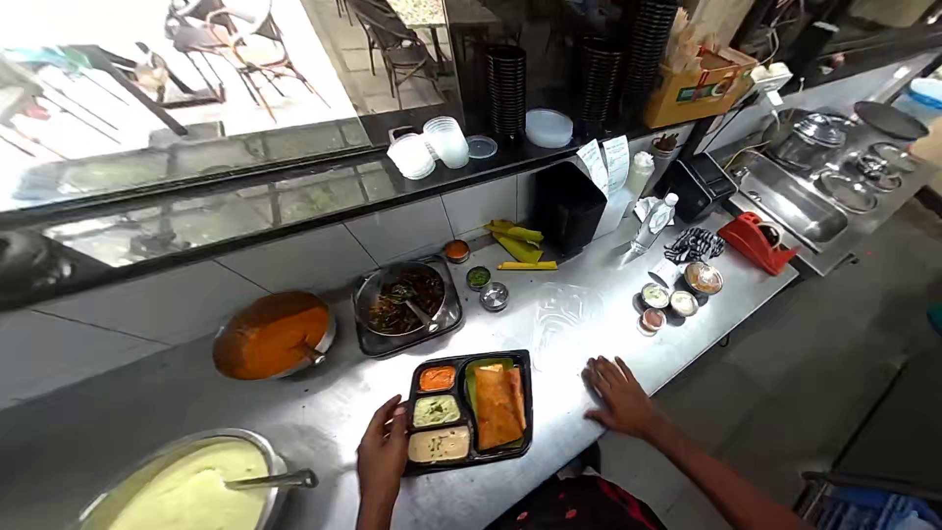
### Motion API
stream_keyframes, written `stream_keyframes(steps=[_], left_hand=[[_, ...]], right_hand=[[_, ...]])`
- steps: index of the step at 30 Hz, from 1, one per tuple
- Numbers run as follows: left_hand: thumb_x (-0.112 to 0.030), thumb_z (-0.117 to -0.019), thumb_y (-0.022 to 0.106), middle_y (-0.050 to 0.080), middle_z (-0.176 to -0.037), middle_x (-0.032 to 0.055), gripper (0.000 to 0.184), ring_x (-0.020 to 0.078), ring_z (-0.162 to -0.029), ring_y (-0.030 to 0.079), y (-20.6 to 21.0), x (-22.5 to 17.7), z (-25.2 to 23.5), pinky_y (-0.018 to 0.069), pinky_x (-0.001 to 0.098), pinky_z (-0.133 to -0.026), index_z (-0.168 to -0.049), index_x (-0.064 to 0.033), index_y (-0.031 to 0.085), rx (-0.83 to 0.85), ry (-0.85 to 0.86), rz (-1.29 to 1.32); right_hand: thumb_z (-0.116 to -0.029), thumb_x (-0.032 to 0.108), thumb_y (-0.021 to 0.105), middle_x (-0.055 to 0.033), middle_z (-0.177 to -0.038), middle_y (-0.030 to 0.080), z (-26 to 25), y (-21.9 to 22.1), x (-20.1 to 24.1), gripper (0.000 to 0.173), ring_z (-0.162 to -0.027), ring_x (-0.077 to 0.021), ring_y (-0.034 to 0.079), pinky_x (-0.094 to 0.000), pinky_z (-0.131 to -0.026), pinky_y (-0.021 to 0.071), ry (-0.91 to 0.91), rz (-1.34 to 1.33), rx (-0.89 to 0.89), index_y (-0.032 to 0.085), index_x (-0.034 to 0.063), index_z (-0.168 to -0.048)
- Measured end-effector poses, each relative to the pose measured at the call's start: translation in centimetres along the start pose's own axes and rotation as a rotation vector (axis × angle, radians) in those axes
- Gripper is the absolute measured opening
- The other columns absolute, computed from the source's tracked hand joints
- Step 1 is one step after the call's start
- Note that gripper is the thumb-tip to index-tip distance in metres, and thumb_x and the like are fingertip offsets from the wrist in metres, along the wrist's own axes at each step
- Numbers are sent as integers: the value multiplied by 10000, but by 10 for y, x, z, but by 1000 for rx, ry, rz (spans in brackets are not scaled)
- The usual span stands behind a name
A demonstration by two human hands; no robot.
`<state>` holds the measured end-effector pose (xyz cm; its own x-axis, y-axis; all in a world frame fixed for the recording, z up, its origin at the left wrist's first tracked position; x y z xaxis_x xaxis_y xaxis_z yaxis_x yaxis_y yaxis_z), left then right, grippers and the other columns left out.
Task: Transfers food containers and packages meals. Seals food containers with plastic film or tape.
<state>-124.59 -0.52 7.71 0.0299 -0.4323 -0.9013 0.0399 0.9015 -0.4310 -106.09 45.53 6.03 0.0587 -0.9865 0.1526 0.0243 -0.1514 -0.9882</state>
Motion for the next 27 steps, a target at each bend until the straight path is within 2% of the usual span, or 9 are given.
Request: stream_keyframes(steps=[3, 5, 9, 12, 16, 20, 23, 25, 27], left_hand=[[-278, -1081, 473, 703, -1220, 128, 376, 200, -1035, 696, 1, -9, 45, 578, 423, -912, -1339, -55, 633, -100, -40, -82], [-267, -1079, 487, 688, -1248, 160, 378, 220, -1076, 684, 11, -20, 76, 564, 425, -942, -1341, -33, 627, -199, -88, -132], [-298, -1052, 506, 553, -1427, 261, 457, 395, -1343, 523, 52, -56, 116, 399, 534, -1140, -1371, 21, 580, -420, 53, -463], [-366, -1008, 544, 454, -1513, 279, 574, 441, -1415, 423, 91, -78, 131, 320, 570, -1180, -1434, 17, 520, -495, 95, -547], [-349, -1019, 562, 427, -1538, 265, 577, 413, -1450, 384, 127, -109, 150, 320, 526, -1207, -1450, 28, 492, -565, 96, -464], [-320, -1030, 551, 497, -1472, 260, 526, 403, -1384, 461, 146, -132, 187, 374, 540, -1162, -1436, 12, 512, -647, 126, -466], [-256, -1034, 573, 593, -1281, 194, 478, 262, -1104, 617, 149, -119, 209, 545, 427, -932, -1419, 12, 479, -711, 32, -261], [-188, -1042, 562, 655, -1108, 154, 436, 205, -863, 673, 153, -98, 215, 592, 374, -754, -1415, 11, 456, -711, -145, 61], [-156, -1080, 497, 706, -948, 178, 342, 246, -710, 714, 156, -81, 212, 618, 386, -646, -1370, 22, 467, -675, -355, 370]], right_hand=[[-864, 829, 503, -3, -1650, 377, 59, 26, -25, 836, -1553, -240, 281, -617, -1255, 208, -68, -43, -115, 490, 307, -1517], [-917, 725, 557, -4, -1613, 433, 78, 32, -48, 711, -1532, -237, 328, -607, -1253, 231, -135, -82, -172, 536, 282, -1473], [-1028, 237, 600, -25, -1397, 623, 79, 35, -94, 312, -1401, -223, 507, -529, -1208, 359, -334, -114, -280, 635, 239, -1339], [-1012, 127, 600, -10, -1268, 690, 73, 22, -114, 186, -1315, -230, 576, -540, -1137, 420, -536, -110, -266, 678, 198, -1166], [-1017, 98, 574, -50, -1226, 705, 66, -7, -127, 165, -1287, -252, 604, -527, -1130, 448, -632, -201, -353, 676, 141, -1139], [-1028, 134, 543, -49, -1147, 739, 54, -131, -125, 129, -1069, -201, 724, -400, -909, 627, -215, -746, -621, 633, 105, -1116], [-1015, 247, 659, -96, -951, 765, 65, -234, -143, 234, -749, -261, 772, -388, -602, 668, 46, -1465, -558, 532, 152, -1188], [-993, 259, 677, -63, -841, 746, 85, -232, -156, 165, -640, -185, 738, -318, -519, 628, 229, -1846, -308, 611, 200, -1132], [-1085, 248, 413, -43, -836, 703, 104, -177, -156, 190, -691, -151, 704, -308, -600, 611, 535, -1865, -35, 568, 138, -1102]])
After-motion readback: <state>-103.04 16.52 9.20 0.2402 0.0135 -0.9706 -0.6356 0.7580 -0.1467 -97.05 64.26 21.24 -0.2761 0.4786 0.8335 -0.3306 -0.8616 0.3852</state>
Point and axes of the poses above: each hand's wrist, its own z-axis away from the middle knuckle, its own y-axis out of the palm, x = y × z, the point moved 1 cm from there along -z, towards the middle knuckle
